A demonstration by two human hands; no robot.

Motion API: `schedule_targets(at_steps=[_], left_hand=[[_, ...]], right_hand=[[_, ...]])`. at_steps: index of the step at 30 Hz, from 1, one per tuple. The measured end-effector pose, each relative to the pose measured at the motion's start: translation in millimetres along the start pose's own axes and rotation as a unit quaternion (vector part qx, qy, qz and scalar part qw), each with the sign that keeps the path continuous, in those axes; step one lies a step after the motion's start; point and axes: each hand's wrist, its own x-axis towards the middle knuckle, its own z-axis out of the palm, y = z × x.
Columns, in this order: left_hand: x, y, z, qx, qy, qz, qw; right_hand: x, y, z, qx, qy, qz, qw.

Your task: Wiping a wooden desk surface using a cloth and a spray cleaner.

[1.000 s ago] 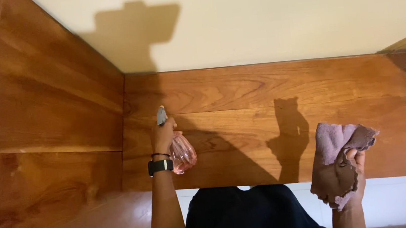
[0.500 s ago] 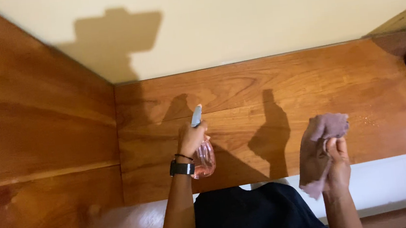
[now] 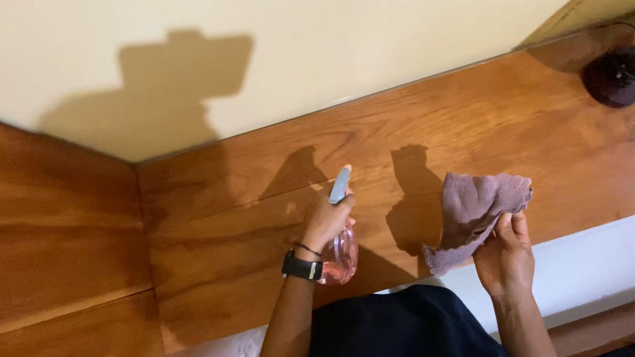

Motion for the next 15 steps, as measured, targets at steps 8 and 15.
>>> schedule_targets(at_steps=[8,15], left_hand=[[28.3,52.8,103.7,0.073,-0.036,0.039,0.996],[56.7,29.9,190.3,0.166,-0.084,0.028,0.982]], right_hand=[[17.6,-86.7,-54.2,-0.006,-0.004,-0.075,0.997],[40.9,-160.4,-143.1,-0.046,0.044,-0.106,0.992]])
